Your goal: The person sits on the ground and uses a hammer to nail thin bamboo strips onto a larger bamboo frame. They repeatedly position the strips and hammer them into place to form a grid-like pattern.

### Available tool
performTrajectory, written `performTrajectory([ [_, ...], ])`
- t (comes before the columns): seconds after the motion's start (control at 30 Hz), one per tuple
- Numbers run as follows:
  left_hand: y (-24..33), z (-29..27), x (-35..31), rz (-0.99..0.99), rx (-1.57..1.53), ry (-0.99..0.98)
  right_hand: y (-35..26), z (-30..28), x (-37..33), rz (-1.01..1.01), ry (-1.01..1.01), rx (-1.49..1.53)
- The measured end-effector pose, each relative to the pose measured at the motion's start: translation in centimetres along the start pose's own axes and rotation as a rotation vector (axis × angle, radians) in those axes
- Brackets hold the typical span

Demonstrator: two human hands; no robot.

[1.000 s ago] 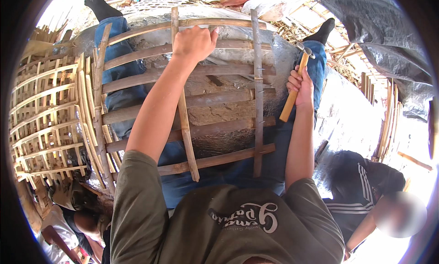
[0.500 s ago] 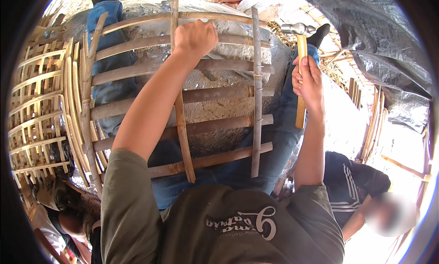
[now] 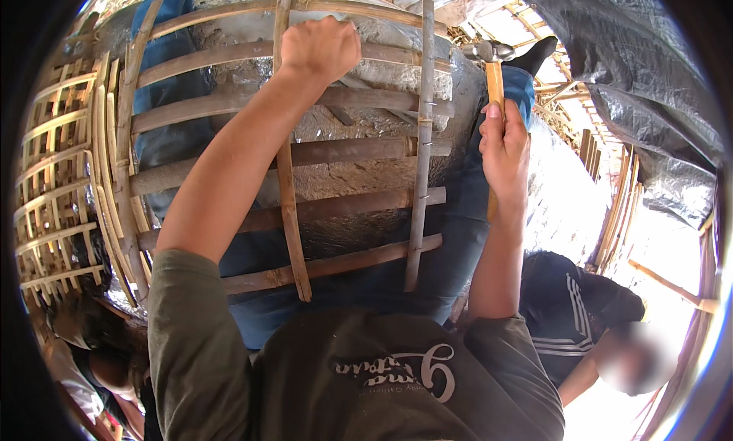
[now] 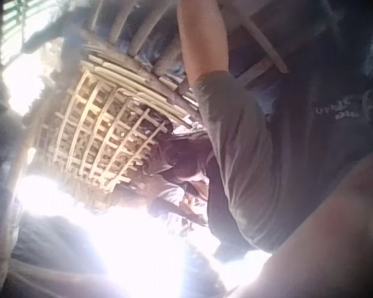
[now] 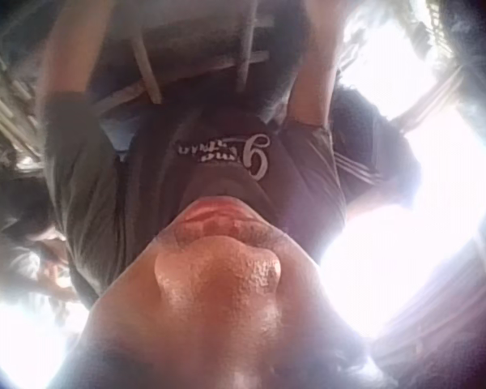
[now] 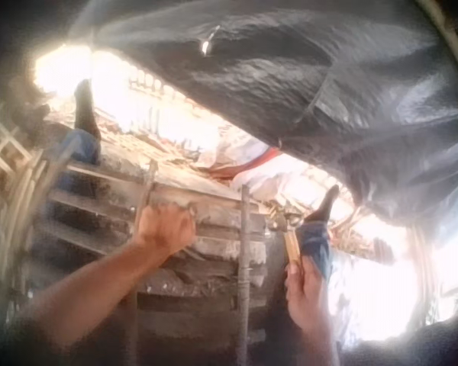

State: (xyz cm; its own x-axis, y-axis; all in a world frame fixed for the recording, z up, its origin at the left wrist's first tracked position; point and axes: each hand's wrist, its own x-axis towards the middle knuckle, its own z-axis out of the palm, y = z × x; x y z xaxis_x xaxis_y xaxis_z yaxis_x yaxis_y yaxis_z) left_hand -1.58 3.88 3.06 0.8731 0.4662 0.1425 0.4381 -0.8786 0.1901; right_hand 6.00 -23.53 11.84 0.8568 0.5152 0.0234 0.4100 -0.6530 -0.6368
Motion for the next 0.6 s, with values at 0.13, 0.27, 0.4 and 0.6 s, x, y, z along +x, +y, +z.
performTrajectory([
  [0.13, 0.0, 0.4, -0.2, 0.026, 0.000, 0.072, -1.3, -0.7, 0.3, -0.035, -0.046, -0.112],
  [0.27, 0.0, 0.5, -0.2, 0.017, 0.009, 0.072, -2.0, -0.7, 0.4, -0.049, -0.062, -0.136],
  [0.4, 0.0, 0.2, -0.2, 0.012, -0.027, 0.045, -2.5, -0.5, 0.6, -0.048, -0.060, -0.112],
  [0.6, 0.6, -0.3, -0.1, -0.020, -0.028, -0.057, -4.1, -0.7, 1.8, -0.150, -0.129, -0.441],
])
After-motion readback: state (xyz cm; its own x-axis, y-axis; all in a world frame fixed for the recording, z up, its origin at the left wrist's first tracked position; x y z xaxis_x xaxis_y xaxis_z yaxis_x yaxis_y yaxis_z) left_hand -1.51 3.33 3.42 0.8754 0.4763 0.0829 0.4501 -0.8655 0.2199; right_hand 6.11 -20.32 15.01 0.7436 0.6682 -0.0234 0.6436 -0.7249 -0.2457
